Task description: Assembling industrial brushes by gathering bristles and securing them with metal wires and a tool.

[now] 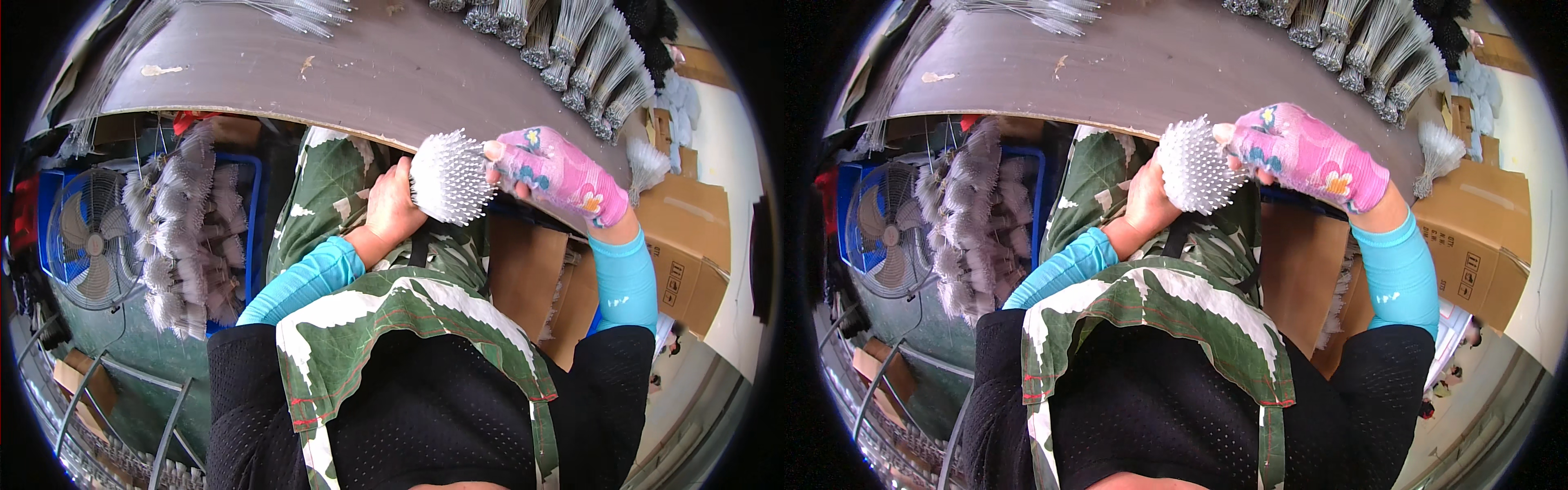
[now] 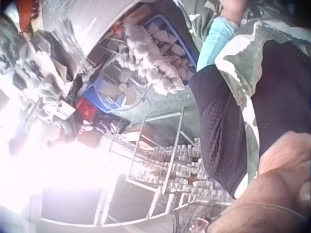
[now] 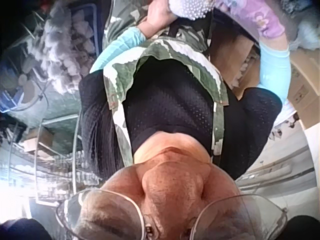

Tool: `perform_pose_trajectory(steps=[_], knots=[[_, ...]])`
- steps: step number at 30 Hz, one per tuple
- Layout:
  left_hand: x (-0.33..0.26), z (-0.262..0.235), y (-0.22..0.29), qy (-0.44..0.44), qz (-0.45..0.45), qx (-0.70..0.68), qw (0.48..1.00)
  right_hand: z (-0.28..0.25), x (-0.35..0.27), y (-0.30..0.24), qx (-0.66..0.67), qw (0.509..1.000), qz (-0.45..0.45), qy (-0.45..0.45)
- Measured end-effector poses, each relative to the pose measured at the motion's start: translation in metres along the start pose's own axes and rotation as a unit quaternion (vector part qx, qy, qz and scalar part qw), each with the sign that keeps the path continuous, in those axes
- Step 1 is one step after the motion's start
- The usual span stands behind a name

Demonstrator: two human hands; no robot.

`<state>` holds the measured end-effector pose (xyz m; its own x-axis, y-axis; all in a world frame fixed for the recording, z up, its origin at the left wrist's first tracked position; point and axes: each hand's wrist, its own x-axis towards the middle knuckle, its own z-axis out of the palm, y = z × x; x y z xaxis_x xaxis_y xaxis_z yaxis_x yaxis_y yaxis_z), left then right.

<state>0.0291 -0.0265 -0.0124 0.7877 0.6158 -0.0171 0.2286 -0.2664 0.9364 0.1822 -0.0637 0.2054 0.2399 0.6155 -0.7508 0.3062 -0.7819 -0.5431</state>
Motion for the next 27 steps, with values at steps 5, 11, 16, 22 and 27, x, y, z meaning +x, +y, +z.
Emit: perform_pose_trajectory(steps=[5, 11, 16, 22, 27], knots=[[0.003, -0.007, 0.034, 0.026, -0.069, -0.092, 0.993, -0.008, 0.000, -0.005, 0.059, 0.987, -0.135, 0.071], [-0.006, -0.022, 0.052, -0.017, -0.091, -0.158, 0.983, 0.013, 0.051, -0.001, 0.106, 0.920, -0.297, 0.233], [-0.017, -0.039, 0.041, -0.098, -0.031, -0.160, 0.982, -0.001, 0.106, 0.037, 0.157, 0.932, -0.212, 0.249], [0.002, -0.161, 0.033, -0.149, 0.006, -0.103, 0.983, -0.013, 0.121, 0.055, 0.245, 0.933, -0.121, 0.236], [0.055, -0.313, -0.003, 0.295, 0.136, 0.318, 0.891, -0.009, 0.133, 0.055, 0.237, 0.915, -0.138, 0.297]])
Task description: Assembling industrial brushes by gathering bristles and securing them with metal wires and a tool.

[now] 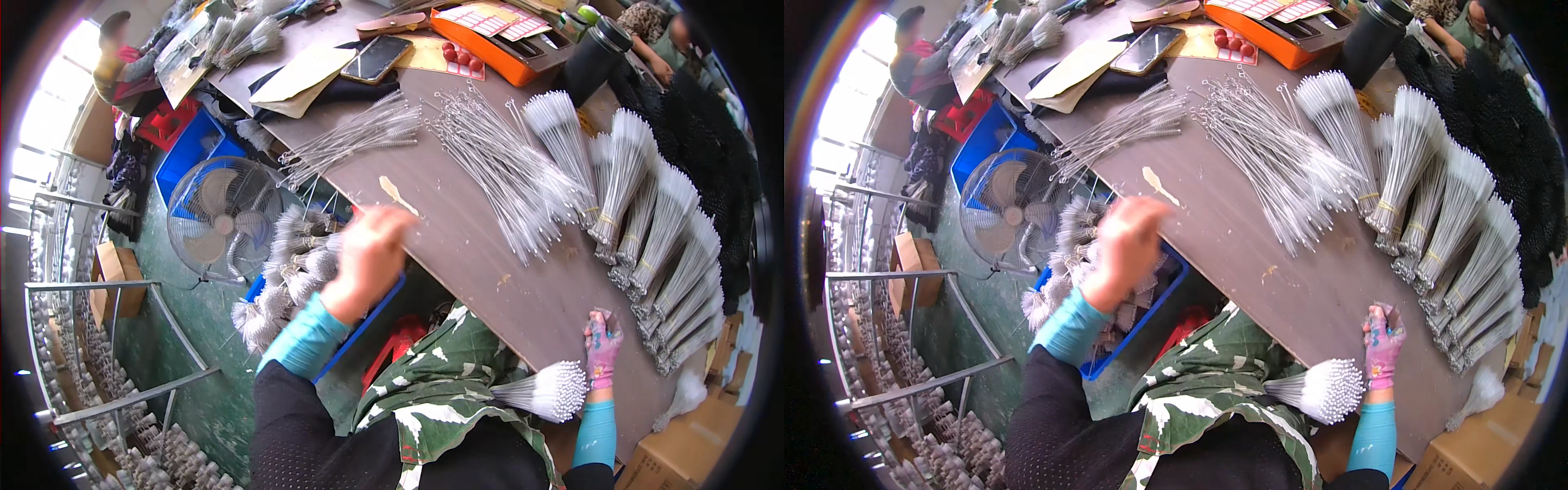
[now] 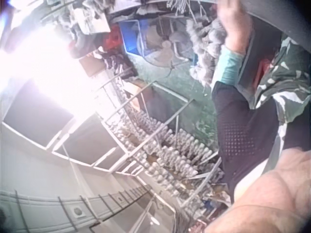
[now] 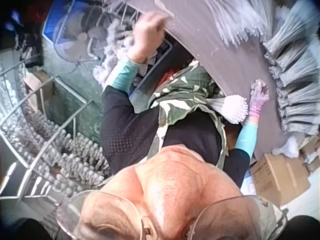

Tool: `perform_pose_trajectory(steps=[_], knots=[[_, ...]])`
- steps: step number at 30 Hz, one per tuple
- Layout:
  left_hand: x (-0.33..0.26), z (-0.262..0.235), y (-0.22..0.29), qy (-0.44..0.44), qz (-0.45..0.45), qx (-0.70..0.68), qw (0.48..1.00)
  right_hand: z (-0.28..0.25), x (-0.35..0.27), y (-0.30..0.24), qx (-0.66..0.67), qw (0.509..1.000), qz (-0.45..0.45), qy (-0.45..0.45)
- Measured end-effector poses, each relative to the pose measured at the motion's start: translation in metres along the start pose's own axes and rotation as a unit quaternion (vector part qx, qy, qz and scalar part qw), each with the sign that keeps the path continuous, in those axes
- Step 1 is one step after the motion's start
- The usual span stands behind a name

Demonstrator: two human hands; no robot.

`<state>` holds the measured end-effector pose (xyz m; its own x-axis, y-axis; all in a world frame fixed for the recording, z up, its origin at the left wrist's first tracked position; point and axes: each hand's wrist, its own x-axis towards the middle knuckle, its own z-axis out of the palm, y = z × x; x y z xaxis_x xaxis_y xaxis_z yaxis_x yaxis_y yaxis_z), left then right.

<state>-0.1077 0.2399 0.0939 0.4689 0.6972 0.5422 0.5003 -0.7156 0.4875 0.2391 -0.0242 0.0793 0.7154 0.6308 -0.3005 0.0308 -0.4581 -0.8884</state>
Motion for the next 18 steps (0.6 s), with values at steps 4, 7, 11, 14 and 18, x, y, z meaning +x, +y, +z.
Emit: perform_pose_trajectory(steps=[4, 7, 11, 14, 18], knots=[[0.057, -0.018, -0.074, 0.054, -0.027, 0.211, 0.976, 0.009, 0.002, 0.001, 0.024, 0.998, -0.011, 0.051], [0.074, -0.016, -0.091, 0.006, -0.028, 0.247, 0.969, 0.012, 0.003, 0.003, 0.025, 0.998, -0.009, 0.065], [0.077, -0.003, -0.107, -0.029, -0.006, 0.257, 0.966, 0.017, 0.000, -0.004, 0.027, 0.996, 0.009, 0.089], [0.078, 0.001, -0.108, -0.020, 0.002, 0.250, 0.968, 0.014, 0.001, -0.001, 0.023, 0.994, 0.017, 0.107], [0.075, 0.005, -0.107, 0.008, 0.019, 0.251, 0.968, 0.014, -0.001, -0.003, 0.024, 0.994, 0.018, 0.104]])
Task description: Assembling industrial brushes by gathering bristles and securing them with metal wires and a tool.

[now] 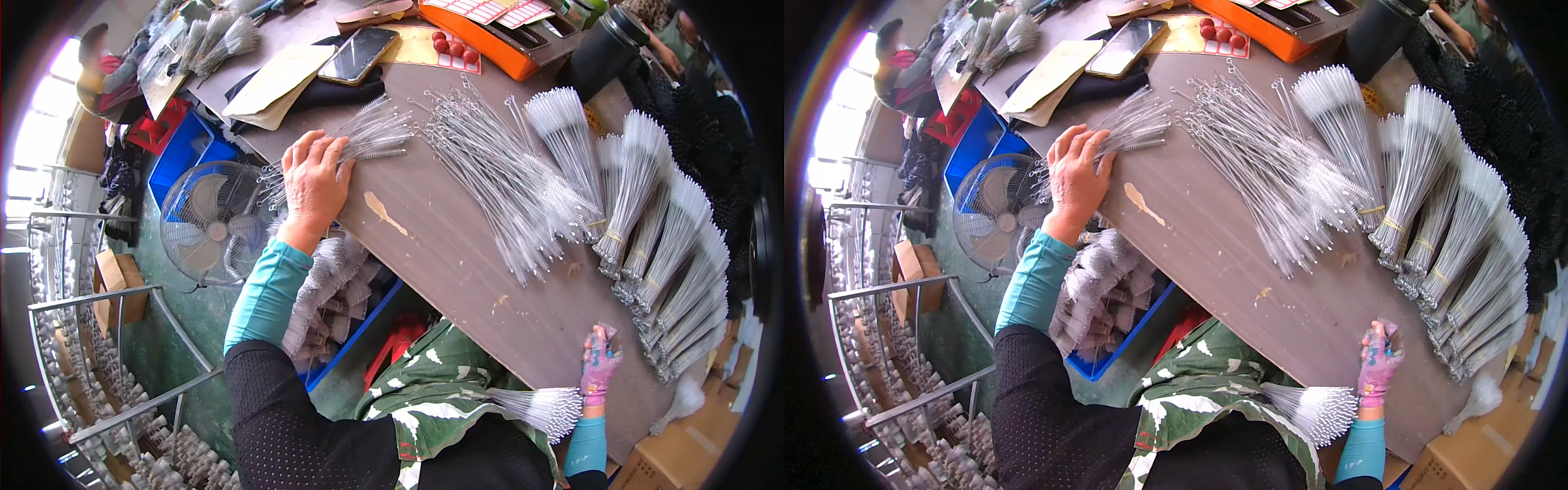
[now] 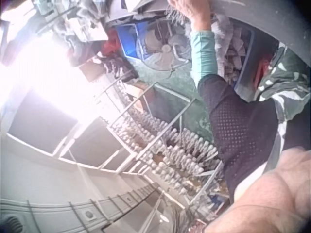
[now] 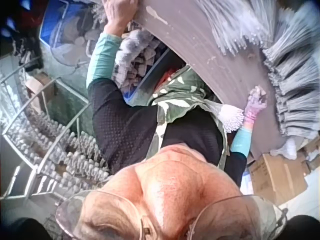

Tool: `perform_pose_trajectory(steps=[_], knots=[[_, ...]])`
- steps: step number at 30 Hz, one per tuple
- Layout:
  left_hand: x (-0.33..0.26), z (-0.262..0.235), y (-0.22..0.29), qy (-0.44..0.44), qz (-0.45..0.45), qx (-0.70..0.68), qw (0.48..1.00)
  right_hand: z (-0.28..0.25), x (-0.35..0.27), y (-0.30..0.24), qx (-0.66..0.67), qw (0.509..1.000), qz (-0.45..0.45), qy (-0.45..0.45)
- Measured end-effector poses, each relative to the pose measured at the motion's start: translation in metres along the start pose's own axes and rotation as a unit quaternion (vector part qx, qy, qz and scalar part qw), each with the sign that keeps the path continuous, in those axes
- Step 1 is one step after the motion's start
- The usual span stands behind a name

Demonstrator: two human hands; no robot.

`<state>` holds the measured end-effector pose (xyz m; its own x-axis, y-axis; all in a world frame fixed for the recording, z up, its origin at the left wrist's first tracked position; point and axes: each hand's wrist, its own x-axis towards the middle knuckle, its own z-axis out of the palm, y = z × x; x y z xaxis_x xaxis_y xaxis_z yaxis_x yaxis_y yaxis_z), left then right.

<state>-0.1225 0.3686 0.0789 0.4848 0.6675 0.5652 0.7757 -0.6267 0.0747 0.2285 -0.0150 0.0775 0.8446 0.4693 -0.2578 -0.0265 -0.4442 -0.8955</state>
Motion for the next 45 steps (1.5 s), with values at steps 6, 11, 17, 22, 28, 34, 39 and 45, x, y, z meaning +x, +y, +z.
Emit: perform_pose_trajectory(steps=[6, 11, 17, 22, 28, 34, 39, 45], knots=[[-0.001, 0.000, 0.000, 0.045, 0.016, 0.007, 0.999, -0.003, 0.002, 0.005, 0.003, 1.000, 0.000, 0.003], [-0.001, 0.002, -0.003, 0.042, 0.023, -0.001, 0.999, -0.001, 0.001, 0.003, 0.004, 1.000, 0.003, -0.007], [-0.004, 0.002, -0.004, 0.031, 0.011, -0.017, 0.999, 0.001, 0.001, 0.002, -0.007, 1.000, -0.010, -0.007], [-0.003, 0.003, -0.004, 0.042, 0.016, -0.024, 0.999, -0.002, 0.005, 0.009, 0.003, 1.000, -0.003, 0.005], [-0.002, 0.005, -0.007, 0.047, 0.020, -0.030, 0.998, -0.003, 0.004, 0.007, 0.001, 1.000, 0.004, -0.002], [0.006, 0.008, -0.010, 0.037, -0.002, -0.054, 0.998, -0.003, 0.004, 0.007, -0.005, 1.000, 0.015, 0.005], [0.016, 0.009, -0.018, 0.001, -0.037, -0.063, 0.997, -0.002, 0.002, 0.003, -0.017, 1.000, 0.015, 0.006], [0.011, -0.011, -0.009, -0.113, -0.131, -0.067, 0.983, -0.001, 0.002, 0.003, -0.007, 1.000, 0.022, 0.007]])
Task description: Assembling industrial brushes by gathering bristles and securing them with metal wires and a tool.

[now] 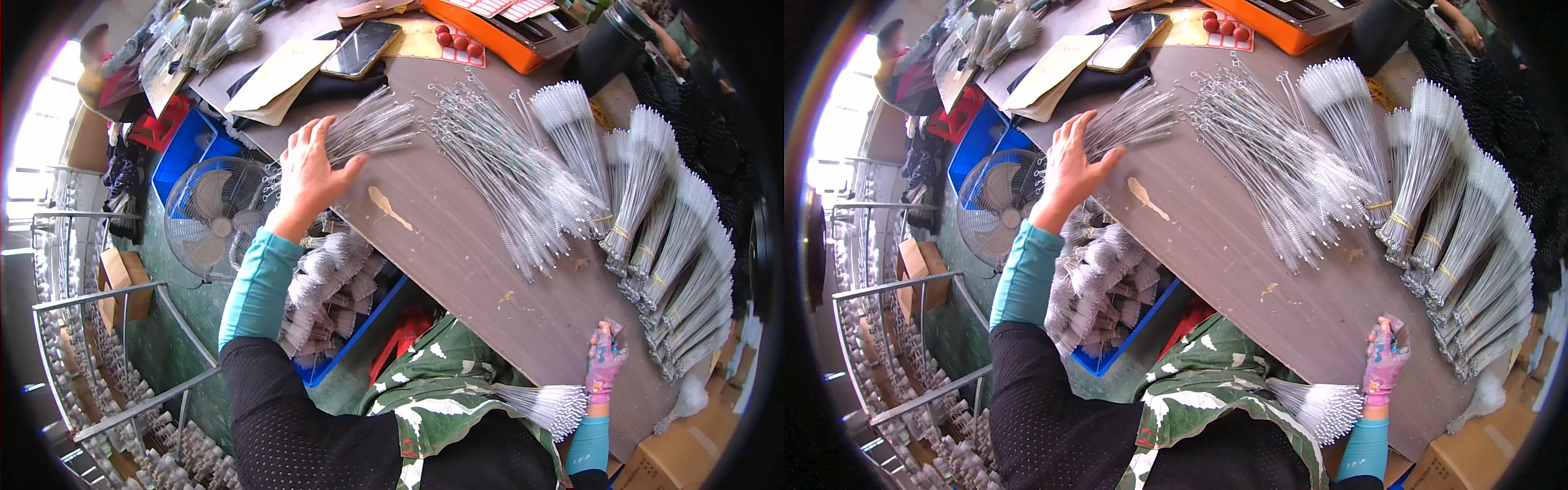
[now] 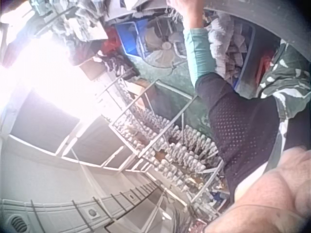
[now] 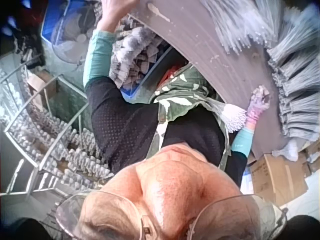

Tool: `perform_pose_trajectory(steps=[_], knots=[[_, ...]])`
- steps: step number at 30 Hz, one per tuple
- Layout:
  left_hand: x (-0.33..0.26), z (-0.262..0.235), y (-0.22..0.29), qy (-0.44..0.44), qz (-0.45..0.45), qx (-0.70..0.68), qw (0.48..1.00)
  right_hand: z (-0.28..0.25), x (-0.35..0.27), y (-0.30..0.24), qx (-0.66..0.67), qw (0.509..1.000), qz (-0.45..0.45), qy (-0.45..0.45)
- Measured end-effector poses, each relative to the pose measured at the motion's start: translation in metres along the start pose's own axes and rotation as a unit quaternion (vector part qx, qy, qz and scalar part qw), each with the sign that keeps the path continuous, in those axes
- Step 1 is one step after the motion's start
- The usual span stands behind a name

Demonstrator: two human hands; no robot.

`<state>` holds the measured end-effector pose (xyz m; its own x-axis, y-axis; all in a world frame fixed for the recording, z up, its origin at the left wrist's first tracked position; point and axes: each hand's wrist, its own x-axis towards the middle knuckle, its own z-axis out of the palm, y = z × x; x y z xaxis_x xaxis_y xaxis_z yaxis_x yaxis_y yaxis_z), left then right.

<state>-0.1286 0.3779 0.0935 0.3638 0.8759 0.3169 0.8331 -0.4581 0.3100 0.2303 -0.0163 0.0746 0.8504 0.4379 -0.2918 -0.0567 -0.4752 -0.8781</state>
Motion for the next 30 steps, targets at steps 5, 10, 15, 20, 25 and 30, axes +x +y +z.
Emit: perform_pose_trajectory(steps=[5, 10, 15, 20, 25, 30], knots=[[-0.005, -0.024, -0.008, -0.135, -0.016, 0.071, 0.988, -0.002, -0.001, 0.002, 0.012, 1.000, -0.015, -0.014], [-0.009, -0.014, -0.011, -0.089, -0.020, -0.005, 0.996, -0.001, 0.000, 0.003, 0.036, 0.999, -0.028, -0.028], [0.000, -0.011, -0.014, -0.083, 0.009, 0.078, 0.993, -0.002, 0.004, 0.006, 0.035, 0.998, -0.033, -0.038], [-0.006, -0.011, -0.015, -0.115, 0.046, 0.179, 0.976, 0.003, 0.005, -0.001, 0.040, 0.996, -0.035, -0.079], [-0.010, 0.002, -0.008, -0.087, 0.118, 0.169, 0.975, -0.008, 0.004, -0.001, -0.003, 0.983, -0.157, -0.099], [-0.033, -0.022, 0.027, -0.097, 0.040, 0.058, 0.993, -0.026, -0.002, -0.007, -0.436, 0.814, -0.384, -0.017]])
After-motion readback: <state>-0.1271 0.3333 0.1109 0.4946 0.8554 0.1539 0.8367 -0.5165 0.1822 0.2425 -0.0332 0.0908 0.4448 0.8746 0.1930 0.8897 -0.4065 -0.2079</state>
